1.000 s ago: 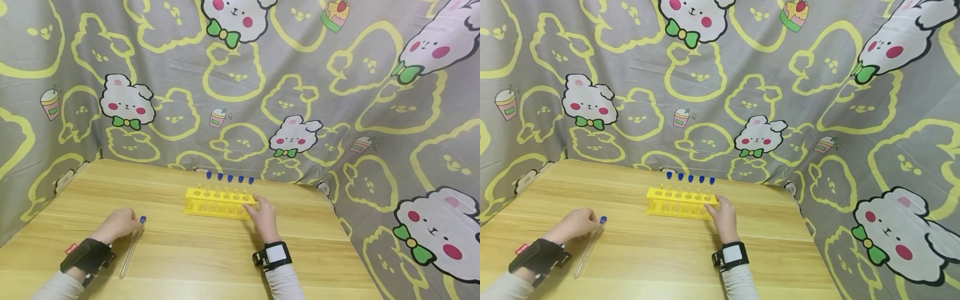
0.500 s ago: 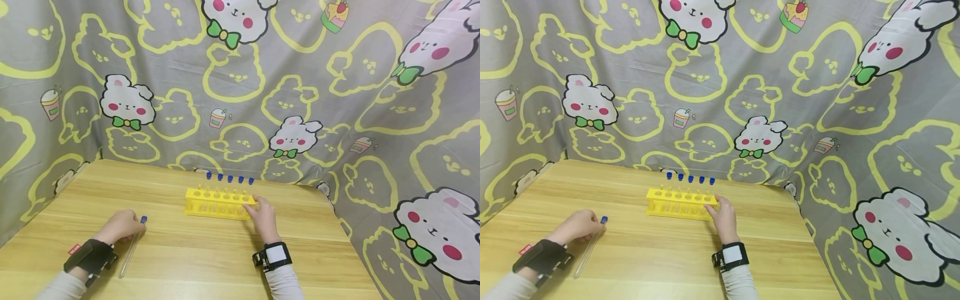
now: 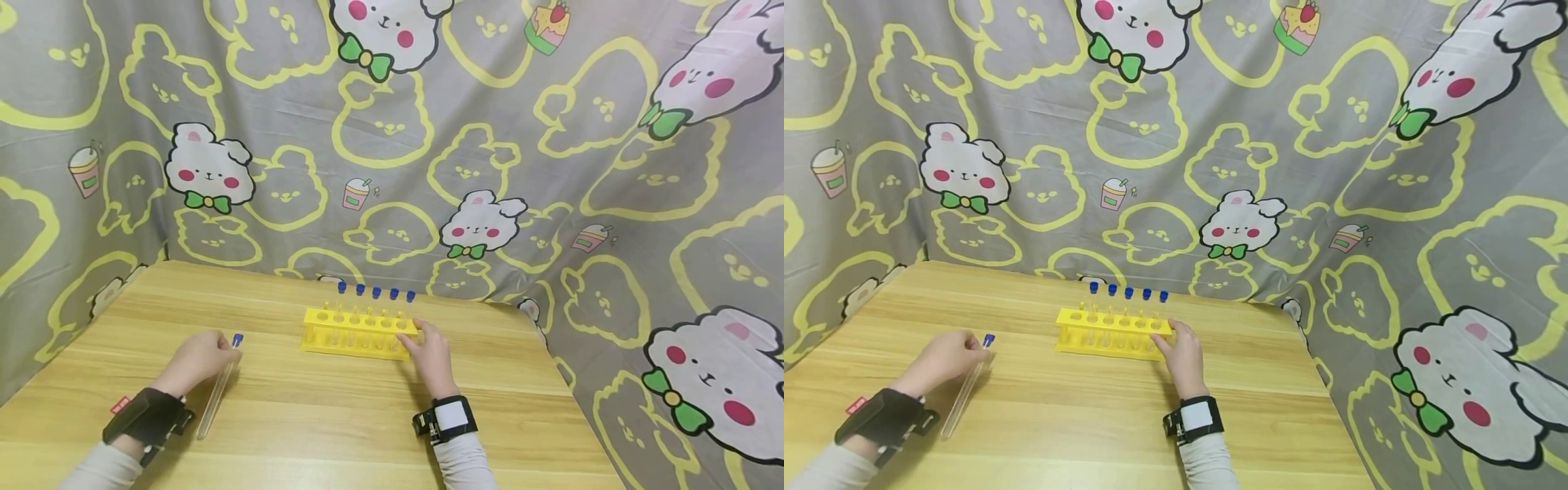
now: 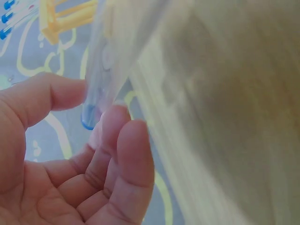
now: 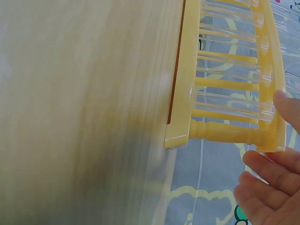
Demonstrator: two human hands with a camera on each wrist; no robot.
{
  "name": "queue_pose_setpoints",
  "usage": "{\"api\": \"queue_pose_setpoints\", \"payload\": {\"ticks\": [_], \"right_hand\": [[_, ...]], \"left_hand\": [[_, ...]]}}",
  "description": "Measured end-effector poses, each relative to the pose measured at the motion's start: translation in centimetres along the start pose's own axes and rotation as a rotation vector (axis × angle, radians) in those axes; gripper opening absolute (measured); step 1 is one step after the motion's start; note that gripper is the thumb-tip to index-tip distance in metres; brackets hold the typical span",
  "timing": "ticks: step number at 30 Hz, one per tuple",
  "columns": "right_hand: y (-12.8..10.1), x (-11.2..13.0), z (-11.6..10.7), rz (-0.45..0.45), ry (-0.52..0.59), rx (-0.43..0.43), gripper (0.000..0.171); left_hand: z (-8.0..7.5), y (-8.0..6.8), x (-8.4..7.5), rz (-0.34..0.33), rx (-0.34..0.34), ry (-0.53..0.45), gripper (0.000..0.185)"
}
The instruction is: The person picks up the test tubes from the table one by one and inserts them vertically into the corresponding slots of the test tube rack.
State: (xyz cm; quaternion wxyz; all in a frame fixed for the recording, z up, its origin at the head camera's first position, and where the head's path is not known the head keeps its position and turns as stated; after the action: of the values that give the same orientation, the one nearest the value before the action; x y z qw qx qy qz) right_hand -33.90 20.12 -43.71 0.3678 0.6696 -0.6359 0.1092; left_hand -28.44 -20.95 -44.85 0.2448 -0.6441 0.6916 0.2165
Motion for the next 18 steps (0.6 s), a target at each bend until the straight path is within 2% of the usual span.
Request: {"api": "queue_pose_setpoints", "payload": {"ticks": [6, 18], "right_hand": [[0.0, 0.0, -0.1, 0.009, 0.004, 0.009, 0.057], [-0.1, -0.1, 0.0, 0.037, 0.014, 0.025, 0.057]], "left_hand": [[-1.1, -0.2, -0.8, 0.023, -0.116, -0.013, 0.033], [-4.3, -0.7, -3.4, 0.105, -0.399, -0.046, 0.030]]}}
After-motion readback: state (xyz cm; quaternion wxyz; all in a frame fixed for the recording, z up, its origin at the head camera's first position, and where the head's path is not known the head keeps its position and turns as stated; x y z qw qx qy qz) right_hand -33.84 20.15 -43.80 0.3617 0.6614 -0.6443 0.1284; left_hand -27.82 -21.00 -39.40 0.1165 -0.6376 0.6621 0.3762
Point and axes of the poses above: each hand's wrist, its own y-axis towards the middle knuckle, its own z-axis out of the palm, x = y × z, the point moved 6 cm from there along y, towards the middle knuckle, and after that the axes turned 5 degrees about z, right-handed, at the moved point
